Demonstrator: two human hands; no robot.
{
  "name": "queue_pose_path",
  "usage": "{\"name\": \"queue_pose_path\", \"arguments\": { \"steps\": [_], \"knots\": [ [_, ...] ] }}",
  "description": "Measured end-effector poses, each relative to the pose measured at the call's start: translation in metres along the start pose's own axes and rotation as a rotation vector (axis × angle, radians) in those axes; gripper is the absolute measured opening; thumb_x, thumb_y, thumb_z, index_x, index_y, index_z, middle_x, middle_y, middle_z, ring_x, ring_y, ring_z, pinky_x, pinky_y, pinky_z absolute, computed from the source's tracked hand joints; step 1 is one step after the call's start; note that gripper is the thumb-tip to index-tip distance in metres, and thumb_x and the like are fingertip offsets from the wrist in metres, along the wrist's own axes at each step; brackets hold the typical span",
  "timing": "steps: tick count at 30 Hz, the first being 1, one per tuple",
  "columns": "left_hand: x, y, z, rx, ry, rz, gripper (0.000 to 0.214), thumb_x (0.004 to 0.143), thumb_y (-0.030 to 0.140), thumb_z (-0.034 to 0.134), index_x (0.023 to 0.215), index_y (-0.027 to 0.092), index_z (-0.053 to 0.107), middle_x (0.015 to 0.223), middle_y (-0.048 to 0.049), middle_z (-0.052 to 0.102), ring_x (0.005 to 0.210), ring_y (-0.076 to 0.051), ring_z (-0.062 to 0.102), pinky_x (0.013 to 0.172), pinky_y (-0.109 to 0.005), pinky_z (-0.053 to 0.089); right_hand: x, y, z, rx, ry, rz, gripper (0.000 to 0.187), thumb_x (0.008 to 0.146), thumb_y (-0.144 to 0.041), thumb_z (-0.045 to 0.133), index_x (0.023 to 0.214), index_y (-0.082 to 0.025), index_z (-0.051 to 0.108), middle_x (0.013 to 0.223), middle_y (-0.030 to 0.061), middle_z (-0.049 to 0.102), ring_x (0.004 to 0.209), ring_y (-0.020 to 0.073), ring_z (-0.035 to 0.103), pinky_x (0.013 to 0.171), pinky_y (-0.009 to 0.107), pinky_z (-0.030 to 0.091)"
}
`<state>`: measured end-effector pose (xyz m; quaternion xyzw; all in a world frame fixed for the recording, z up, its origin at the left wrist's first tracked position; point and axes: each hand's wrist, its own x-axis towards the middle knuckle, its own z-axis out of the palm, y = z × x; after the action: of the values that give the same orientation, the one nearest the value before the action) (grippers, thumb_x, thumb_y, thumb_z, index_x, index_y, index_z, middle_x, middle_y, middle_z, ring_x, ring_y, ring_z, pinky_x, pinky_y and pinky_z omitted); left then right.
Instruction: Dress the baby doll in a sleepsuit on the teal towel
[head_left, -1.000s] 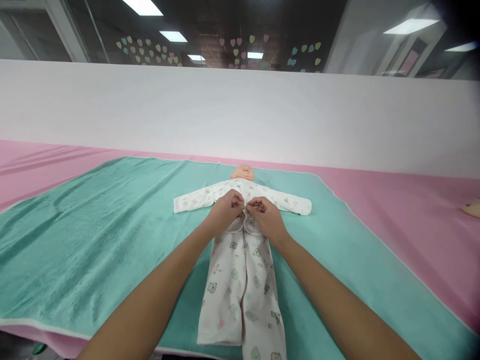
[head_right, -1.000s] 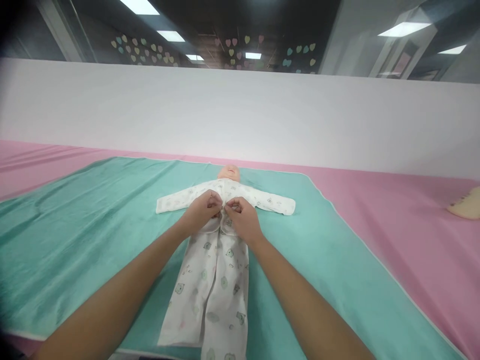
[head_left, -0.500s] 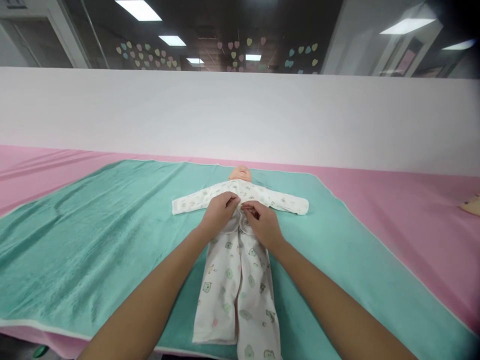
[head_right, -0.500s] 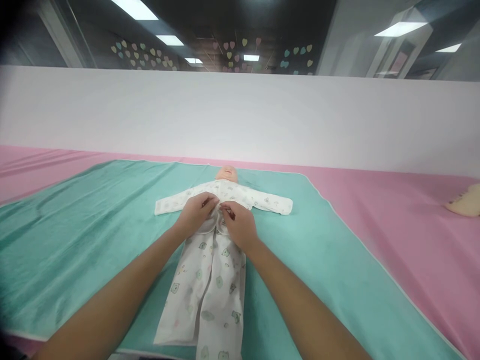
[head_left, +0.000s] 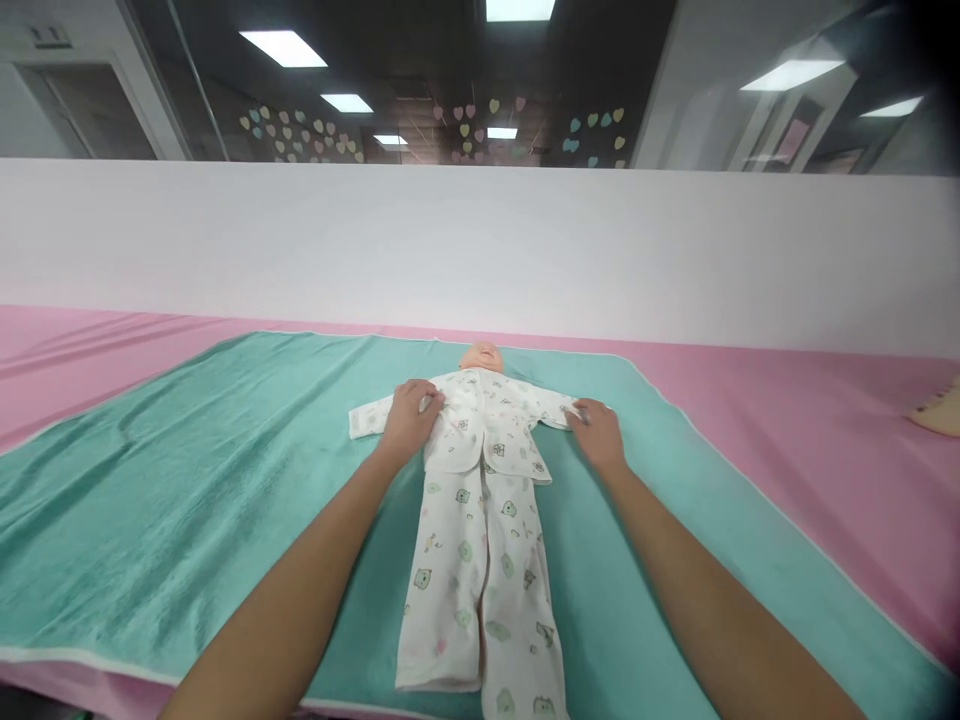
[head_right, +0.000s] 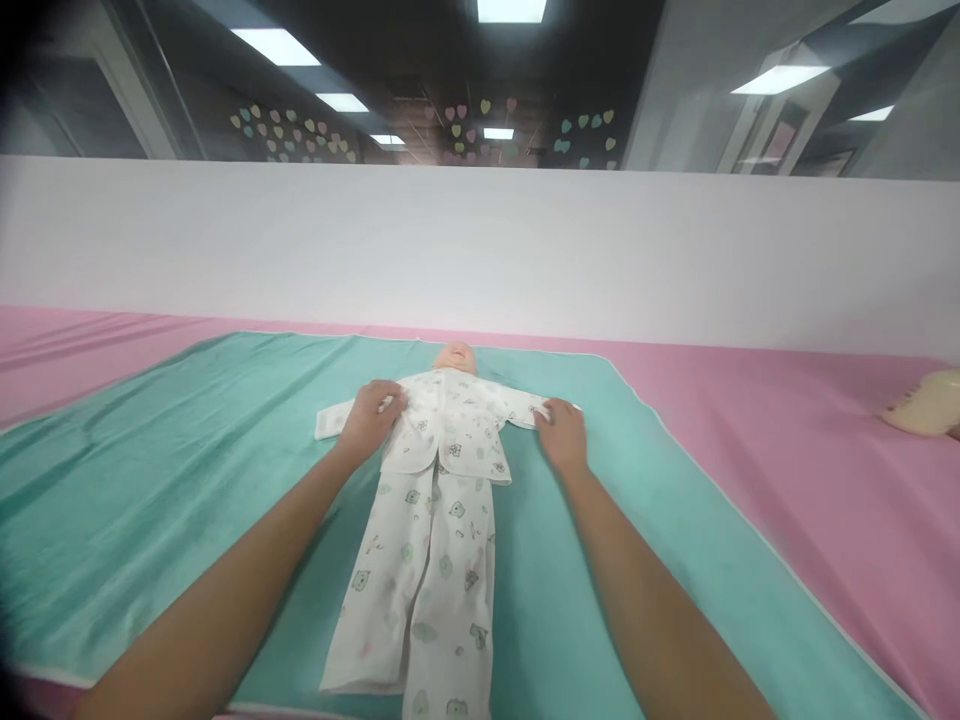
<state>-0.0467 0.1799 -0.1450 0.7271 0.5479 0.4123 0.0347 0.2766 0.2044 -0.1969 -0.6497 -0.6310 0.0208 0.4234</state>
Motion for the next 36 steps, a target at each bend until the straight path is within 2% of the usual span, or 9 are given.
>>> {"name": "queue_pose_path", "arguments": {
  "steps": [5, 9, 12, 16, 19, 22, 29, 33, 36],
  "knots": [
    [-0.006, -0.061, -0.031, 0.429, 0.057, -0.256, 0.031, 0.084, 0.038, 0.039, 0.098, 0.018, 0.059, 0.113, -0.0135, 0.056, 0.111, -0.032, 0.044, 0.087, -0.045, 0.039, 0.011, 0.058, -0.028, -0.157, -0.068, 0.338, 0.051, 0.072, -0.057, 0.048, 0.098, -0.014, 0.06, 0.105, 0.0169, 0.059, 0.096, 0.0307, 0.053, 0.078, 0.04, 0.04],
    [-0.015, -0.105, -0.057, 0.531, -0.091, -0.579, 0.051, 0.082, 0.054, 0.033, 0.104, 0.014, 0.057, 0.11, -0.0207, 0.058, 0.105, -0.038, 0.05, 0.078, -0.048, 0.041, 0.012, 0.068, -0.035, 0.031, -0.196, 0.291, 0.049, 0.07, -0.057, 0.052, 0.1, -0.019, 0.058, 0.092, 0.0081, 0.064, 0.082, 0.0237, 0.058, 0.07, 0.034, 0.041],
    [-0.017, -0.116, -0.062, 0.429, -0.192, -0.668, 0.052, 0.079, 0.058, 0.036, 0.105, 0.016, 0.055, 0.103, -0.0171, 0.063, 0.096, -0.035, 0.057, 0.073, -0.041, 0.042, 0.015, 0.067, -0.03, 0.172, -0.229, 0.226, 0.046, 0.069, -0.052, 0.056, 0.103, -0.021, 0.056, 0.083, 0.0025, 0.062, 0.075, 0.0187, 0.057, 0.067, 0.03, 0.041],
    [-0.014, -0.11, -0.055, 0.214, -0.186, -0.577, 0.032, 0.077, 0.042, 0.045, 0.099, 0.021, 0.056, 0.084, -0.005, 0.066, 0.08, -0.022, 0.06, 0.065, -0.028, 0.041, 0.022, 0.071, -0.025, 0.225, -0.203, 0.181, 0.04, 0.069, -0.046, 0.056, 0.1, -0.021, 0.059, 0.072, -0.0007, 0.055, 0.064, 0.014, 0.049, 0.061, 0.028, 0.038],
    [-0.013, -0.108, -0.053, 0.113, -0.054, -0.549, 0.029, 0.076, 0.034, 0.045, 0.098, 0.02, 0.056, 0.077, -0.0023, 0.062, 0.07, -0.018, 0.058, 0.059, -0.026, 0.04, 0.027, 0.076, -0.026, 0.287, -0.174, 0.158, 0.037, 0.069, -0.042, 0.056, 0.099, -0.02, 0.061, 0.071, -0.0013, 0.051, 0.062, 0.0124, 0.045, 0.06, 0.027, 0.037],
    [-0.012, -0.112, -0.055, 0.163, 0.078, -0.606, 0.024, 0.076, 0.032, 0.045, 0.094, 0.019, 0.056, 0.081, -0.004, 0.062, 0.071, -0.02, 0.058, 0.059, -0.027, 0.04, 0.028, 0.078, -0.027, 0.349, -0.154, 0.172, 0.038, 0.07, -0.043, 0.056, 0.1, -0.02, 0.061, 0.075, -0.0006, 0.051, 0.064, 0.0123, 0.047, 0.06, 0.027, 0.038],
    [-0.011, -0.118, -0.052, 0.416, 0.071, -0.599, 0.027, 0.079, 0.024, 0.041, 0.102, 0.019, 0.055, 0.106, -0.011, 0.059, 0.099, -0.028, 0.054, 0.077, -0.038, 0.043, 0.031, 0.078, -0.028, 0.097, -0.096, 0.175, 0.03, 0.071, -0.035, 0.053, 0.094, -0.019, 0.062, 0.092, 0.0062, 0.059, 0.077, 0.0181, 0.055, 0.072, 0.032, 0.043],
    [0.005, -0.074, -0.032, 0.354, 0.233, -0.346, 0.03, 0.084, 0.027, 0.037, 0.104, 0.017, 0.056, 0.113, -0.0107, 0.055, 0.111, -0.024, 0.048, 0.096, -0.037, 0.037, 0.019, 0.043, -0.02, -0.018, 0.052, -0.06, 0.028, 0.08, -0.03, 0.045, 0.101, -0.021, 0.061, 0.112, 0.009, 0.055, 0.103, 0.0228, 0.052, 0.089, 0.038, 0.041],
    [0.025, -0.018, 0.001, 0.031, 0.098, -0.077, 0.034, 0.088, 0.033, 0.034, 0.111, 0.02, 0.055, 0.122, -0.0059, 0.054, 0.114, -0.017, 0.048, 0.099, -0.03, 0.037, -0.005, -0.008, -0.006, 0.084, -0.014, -0.32, 0.032, 0.087, -0.032, 0.04, 0.111, -0.021, 0.058, 0.122, 0.0073, 0.054, 0.115, 0.0217, 0.047, 0.101, 0.04, 0.035]
  ]
}}
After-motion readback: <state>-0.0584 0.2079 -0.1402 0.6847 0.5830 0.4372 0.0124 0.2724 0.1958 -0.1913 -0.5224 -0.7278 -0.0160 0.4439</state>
